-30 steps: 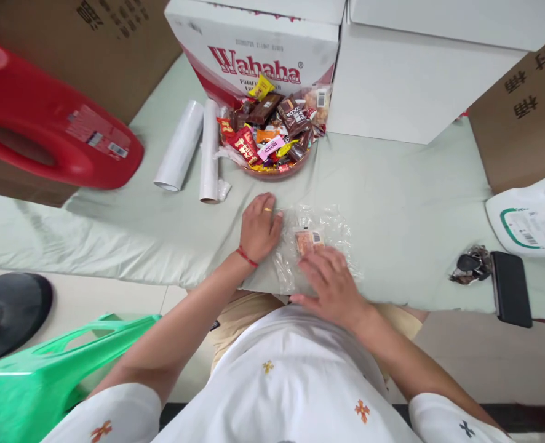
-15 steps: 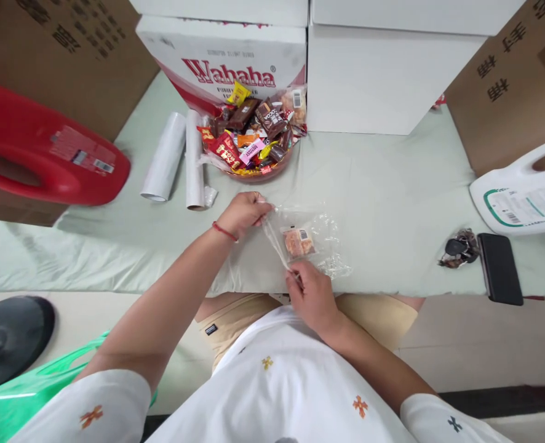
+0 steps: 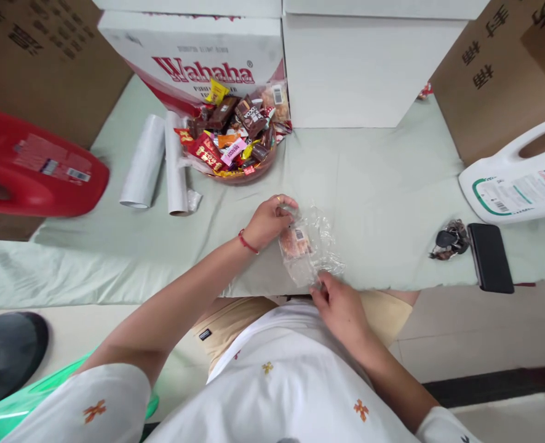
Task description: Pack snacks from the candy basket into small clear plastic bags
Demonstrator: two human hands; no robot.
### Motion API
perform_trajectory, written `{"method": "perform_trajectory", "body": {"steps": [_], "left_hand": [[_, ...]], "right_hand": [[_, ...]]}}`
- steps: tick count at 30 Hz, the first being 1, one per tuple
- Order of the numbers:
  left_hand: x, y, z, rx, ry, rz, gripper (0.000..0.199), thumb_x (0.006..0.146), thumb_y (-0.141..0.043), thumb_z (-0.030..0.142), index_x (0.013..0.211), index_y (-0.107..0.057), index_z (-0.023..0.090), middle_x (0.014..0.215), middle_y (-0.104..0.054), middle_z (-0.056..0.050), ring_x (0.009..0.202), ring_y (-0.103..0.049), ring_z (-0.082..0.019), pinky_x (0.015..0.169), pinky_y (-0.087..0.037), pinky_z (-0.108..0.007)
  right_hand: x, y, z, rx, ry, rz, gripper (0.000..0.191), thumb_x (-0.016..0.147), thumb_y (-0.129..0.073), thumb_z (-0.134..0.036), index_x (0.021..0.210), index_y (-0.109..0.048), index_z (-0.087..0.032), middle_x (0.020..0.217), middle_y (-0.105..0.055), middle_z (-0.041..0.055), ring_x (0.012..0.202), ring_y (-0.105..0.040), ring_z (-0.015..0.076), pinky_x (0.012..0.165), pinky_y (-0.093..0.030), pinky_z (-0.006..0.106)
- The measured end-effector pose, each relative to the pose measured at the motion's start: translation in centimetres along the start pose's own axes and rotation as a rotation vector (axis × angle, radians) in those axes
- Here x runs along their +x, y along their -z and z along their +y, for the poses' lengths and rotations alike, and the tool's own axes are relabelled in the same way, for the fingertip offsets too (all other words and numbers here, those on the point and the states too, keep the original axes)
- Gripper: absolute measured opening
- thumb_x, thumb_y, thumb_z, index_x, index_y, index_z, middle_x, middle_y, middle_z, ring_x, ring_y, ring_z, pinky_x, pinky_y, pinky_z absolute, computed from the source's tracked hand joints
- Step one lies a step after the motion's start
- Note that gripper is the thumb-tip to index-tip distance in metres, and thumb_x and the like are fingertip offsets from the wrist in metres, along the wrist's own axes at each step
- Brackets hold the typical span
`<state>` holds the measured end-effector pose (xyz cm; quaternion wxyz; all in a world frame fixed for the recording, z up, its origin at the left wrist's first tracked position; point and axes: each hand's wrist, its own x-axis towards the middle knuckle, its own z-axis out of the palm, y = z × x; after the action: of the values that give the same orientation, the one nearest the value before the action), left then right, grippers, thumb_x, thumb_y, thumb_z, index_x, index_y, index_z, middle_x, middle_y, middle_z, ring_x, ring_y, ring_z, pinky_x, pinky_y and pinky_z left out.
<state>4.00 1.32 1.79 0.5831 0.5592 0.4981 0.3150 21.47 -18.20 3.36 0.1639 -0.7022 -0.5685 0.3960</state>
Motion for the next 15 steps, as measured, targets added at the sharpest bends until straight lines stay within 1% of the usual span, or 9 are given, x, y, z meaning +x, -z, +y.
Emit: {"method": "perform_trajectory", "body": {"steps": [1, 3, 5, 6, 8, 10, 12, 13, 15], "left_hand": [[-0.3, 0.3, -0.3, 0.064, -0.094, -0.005, 0.028, 0.071, -0.059, 0.001, 0.092, -0.065, 0.018, 0.12, -0.066, -0.005, 0.068, -0.057, -0.007, 0.069, -0.05, -0.024], [-0.6, 1.0, -0.7, 0.172, -0.23, 0.026, 0.026, 0.073, -0.059, 0.002, 0.091, -0.069, 0.018, 0.131, -0.062, -0.006, 0.07, -0.055, -0.007, 0.076, -0.052, -0.027], [-0.5, 1.6, -0.6, 0.279, -0.278, 0.108, 0.023, 0.078, -0.06, 0.006, 0.093, -0.07, 0.019, 0.128, -0.062, -0.007, 0.075, -0.056, -0.01, 0.081, -0.052, -0.03], [-0.4, 1.7, -0.4, 0.342, -0.293, 0.157, 0.02, 0.081, -0.061, 0.01, 0.095, -0.07, 0.019, 0.124, -0.062, -0.008, 0.081, -0.058, -0.013, 0.085, -0.052, -0.033], [0.1, 1.6, 0.1, 0.49, -0.336, 0.206, 0.017, 0.087, -0.064, 0.022, 0.103, -0.07, 0.02, 0.119, -0.062, -0.01, 0.102, -0.059, -0.021, 0.098, -0.049, -0.039], [0.7, 1.0, 0.7, 0.652, -0.387, 0.135, 0.029, 0.087, -0.071, 0.037, 0.112, -0.07, 0.021, 0.126, -0.062, -0.012, 0.127, -0.052, -0.03, 0.113, -0.039, -0.049], [1.6, 0.4, 1.1, 0.805, -0.418, -0.004, 0.036, 0.079, -0.08, 0.044, 0.107, -0.071, 0.023, 0.132, -0.061, -0.011, 0.141, -0.04, -0.037, 0.121, -0.025, -0.056], [2.1, 0.2, 1.2, 0.867, -0.418, -0.072, 0.032, 0.076, -0.082, 0.042, 0.099, -0.072, 0.022, 0.13, -0.062, -0.011, 0.142, -0.039, -0.038, 0.121, -0.023, -0.058], [3.3, -0.1, 1.3, 0.943, -0.395, -0.164, 0.019, 0.078, -0.08, 0.035, 0.083, -0.07, 0.02, 0.116, -0.067, -0.012, 0.132, -0.048, -0.037, 0.116, -0.028, -0.056]], "right_hand": [[0.1, 0.5, 0.2, 0.012, -0.002, 0.033, 0.023, 0.098, -0.055, -0.043, 0.1, -0.067, -0.023, 0.072, -0.068, -0.0002, 0.064, -0.062, 0.0186, 0.064, -0.045, 0.03], [0.7, 1.4, 0.9, -0.018, 0.025, 0.194, 0.028, 0.1, -0.052, -0.046, 0.101, -0.067, -0.022, 0.082, -0.07, 0.0035, 0.071, -0.063, 0.0198, 0.069, -0.048, 0.032], [1.9, 1.8, 1.7, -0.143, 0.086, 0.374, 0.033, 0.101, -0.05, -0.048, 0.105, -0.068, -0.02, 0.097, -0.069, 0.0097, 0.086, -0.063, 0.0245, 0.076, -0.049, 0.036], [2.6, 1.9, 2.0, -0.219, 0.113, 0.431, 0.035, 0.101, -0.051, -0.048, 0.109, -0.068, -0.019, 0.103, -0.068, 0.0124, 0.093, -0.061, 0.0276, 0.079, -0.049, 0.039], [3.8, 1.6, 2.5, -0.345, 0.155, 0.47, 0.036, 0.099, -0.055, -0.049, 0.112, -0.069, -0.018, 0.106, -0.065, 0.0155, 0.101, -0.056, 0.0321, 0.081, -0.049, 0.043], [4.6, 1.2, 2.7, -0.401, 0.19, 0.472, 0.03, 0.098, -0.059, -0.045, 0.107, -0.069, -0.018, 0.102, -0.064, 0.0152, 0.099, -0.052, 0.0324, 0.082, -0.047, 0.044], [4.9, 0.9, 2.6, -0.384, 0.225, 0.452, 0.02, 0.097, -0.061, -0.038, 0.096, -0.069, -0.02, 0.096, -0.063, 0.0131, 0.093, -0.05, 0.0302, 0.084, -0.046, 0.044], [5.0, 0.9, 2.6, -0.351, 0.232, 0.438, 0.017, 0.096, -0.06, -0.036, 0.091, -0.067, -0.021, 0.094, -0.062, 0.012, 0.091, -0.049, 0.0291, 0.084, -0.045, 0.043], [4.9, 1.0, 2.4, -0.254, 0.217, 0.415, 0.016, 0.094, -0.06, -0.032, 0.083, -0.064, -0.022, 0.091, -0.063, 0.0101, 0.09, -0.05, 0.0275, 0.083, -0.045, 0.041]]}}
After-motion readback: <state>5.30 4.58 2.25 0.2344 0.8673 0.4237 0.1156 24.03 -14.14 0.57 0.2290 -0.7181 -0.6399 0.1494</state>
